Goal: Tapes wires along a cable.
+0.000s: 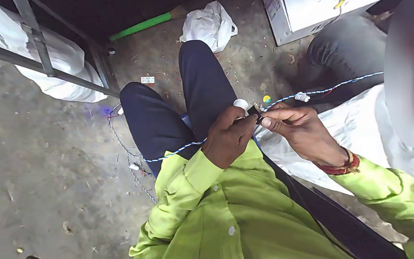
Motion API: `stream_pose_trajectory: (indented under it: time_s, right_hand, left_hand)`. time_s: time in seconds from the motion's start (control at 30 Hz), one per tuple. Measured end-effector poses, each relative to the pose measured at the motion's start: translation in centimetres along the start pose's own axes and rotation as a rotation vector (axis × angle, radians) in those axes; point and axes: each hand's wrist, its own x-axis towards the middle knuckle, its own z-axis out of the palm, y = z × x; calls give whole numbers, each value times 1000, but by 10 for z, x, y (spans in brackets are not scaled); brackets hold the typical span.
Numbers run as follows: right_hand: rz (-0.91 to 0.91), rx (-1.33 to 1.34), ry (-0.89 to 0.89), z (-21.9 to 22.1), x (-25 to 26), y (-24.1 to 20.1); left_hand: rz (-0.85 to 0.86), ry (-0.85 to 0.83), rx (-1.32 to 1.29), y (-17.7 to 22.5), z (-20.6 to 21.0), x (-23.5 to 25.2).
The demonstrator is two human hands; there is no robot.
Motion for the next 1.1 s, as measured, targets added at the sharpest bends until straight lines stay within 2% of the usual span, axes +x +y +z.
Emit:
stream_pose_trajectory:
  time_s: [0.33,0.6,0.7,0.83,0.97,1.1]
  right_hand:
    - [22,27,9,1,3,-2]
    - [63,12,-38,3,-2,7]
    - [49,10,-47,2,0,7]
    - [25,-7,-51,-2,3,4]
    - [53,-35,-42,1,1,3]
    - [57,-52,-54,2,0,4]
  left_hand:
    - [112,97,90,-7,16,-2]
    - [64,85,23,-12,16,-4]
    - [-10,59,-57,-12,11,-3]
    - [-15,-9,-114,-14,4,-3]
    - [10,-9,-45,-14,4,-3]
    - [124,20,86,-16,9,-7]
